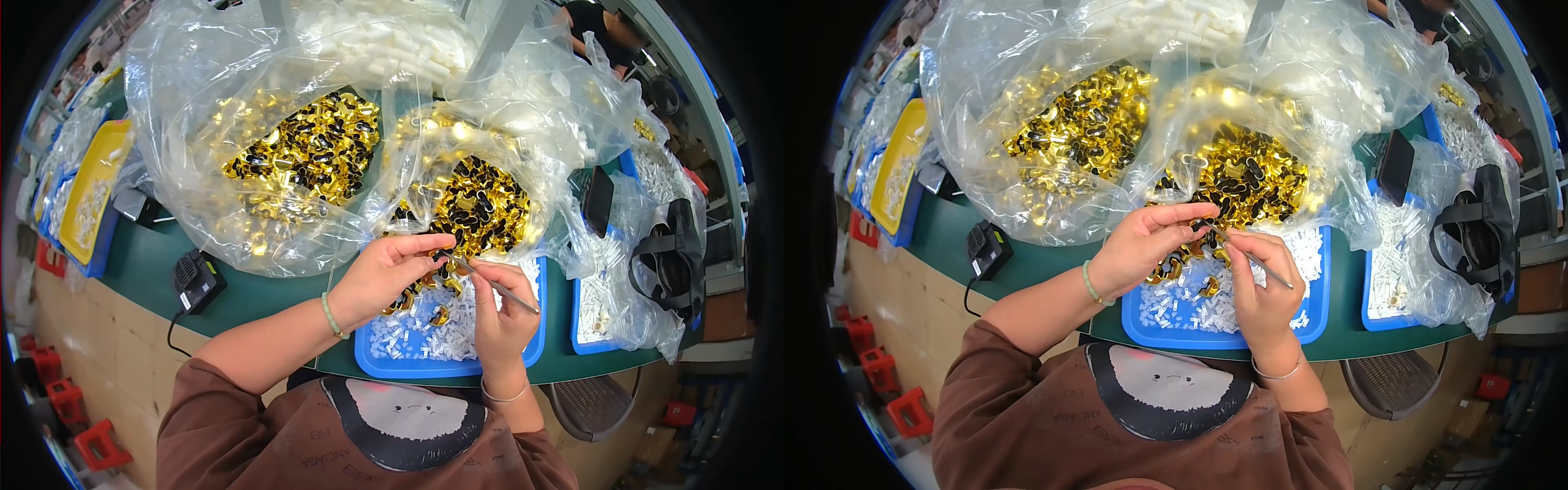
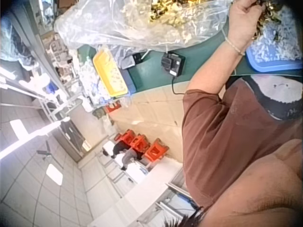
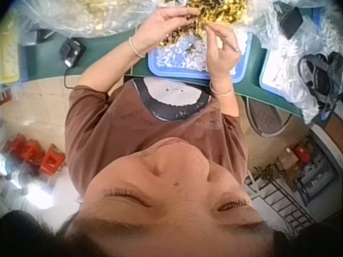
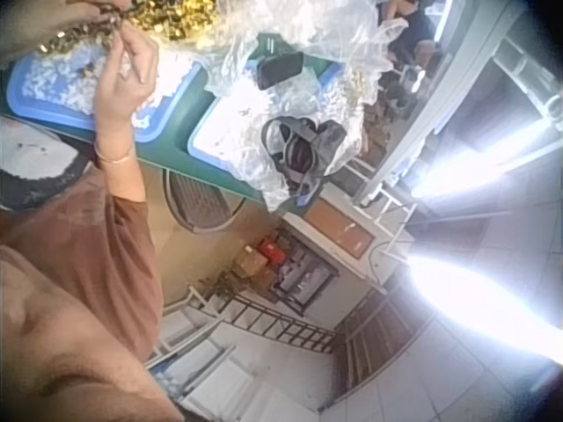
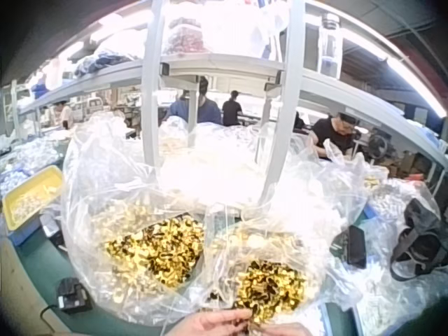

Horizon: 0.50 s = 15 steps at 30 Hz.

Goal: The person sits at a workstation and repeatedly picks up small gold and black components from a plastic bag. Using a metal tool, they insert a white plastic piece into each component and place the assembled unit into a blue tray. The process is repetitive and involves precise hand movements.

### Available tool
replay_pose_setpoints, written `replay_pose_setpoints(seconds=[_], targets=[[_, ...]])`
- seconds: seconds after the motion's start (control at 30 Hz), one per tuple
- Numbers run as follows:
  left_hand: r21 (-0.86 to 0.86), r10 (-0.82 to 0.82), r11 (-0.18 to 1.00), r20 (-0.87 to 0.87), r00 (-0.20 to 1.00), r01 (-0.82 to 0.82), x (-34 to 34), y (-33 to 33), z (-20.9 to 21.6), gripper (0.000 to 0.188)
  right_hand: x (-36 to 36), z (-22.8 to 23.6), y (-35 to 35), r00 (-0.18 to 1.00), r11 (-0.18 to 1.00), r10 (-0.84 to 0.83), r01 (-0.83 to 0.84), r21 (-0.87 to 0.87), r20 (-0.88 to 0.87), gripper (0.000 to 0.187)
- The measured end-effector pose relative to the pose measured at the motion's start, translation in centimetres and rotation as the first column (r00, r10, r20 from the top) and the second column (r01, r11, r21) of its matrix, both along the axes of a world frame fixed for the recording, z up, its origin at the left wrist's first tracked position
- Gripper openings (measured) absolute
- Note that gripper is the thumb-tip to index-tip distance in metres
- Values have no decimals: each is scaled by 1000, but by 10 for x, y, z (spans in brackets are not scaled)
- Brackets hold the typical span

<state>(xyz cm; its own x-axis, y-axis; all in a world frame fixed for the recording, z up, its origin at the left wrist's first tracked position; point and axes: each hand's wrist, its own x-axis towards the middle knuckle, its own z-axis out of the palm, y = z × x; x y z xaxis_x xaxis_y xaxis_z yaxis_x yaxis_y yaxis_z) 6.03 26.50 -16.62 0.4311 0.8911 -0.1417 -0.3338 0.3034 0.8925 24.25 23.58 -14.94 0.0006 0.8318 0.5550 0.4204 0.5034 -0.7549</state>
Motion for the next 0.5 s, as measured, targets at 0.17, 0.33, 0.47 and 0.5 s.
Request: replay_pose_setpoints(seconds=[0.17, 0.33, 0.47, 0.5], targets=[[-54, 25, 998, 76, 997, -21, 1, 0, -1, 38, 3, 1, -1, 996, 999, 38, -38, 5, -77, 14], [-31, 27, 999, 245, 969, -20, -13, 4, 16, 38, 11, 1, 1, 942, 986, 26, 31, 163, -336, 13], [-234, 517, 824, 682, 518, -515, -54, 28, 58, 42, 17, -4, 2, 946, 996, 48, -20, 90, -321, 15], [-278, 521, 837, 668, 531, -472, -56, 30, 55, 41, 14, 1, 0, 944, 999, 34, -40, -10, -328, 16]])
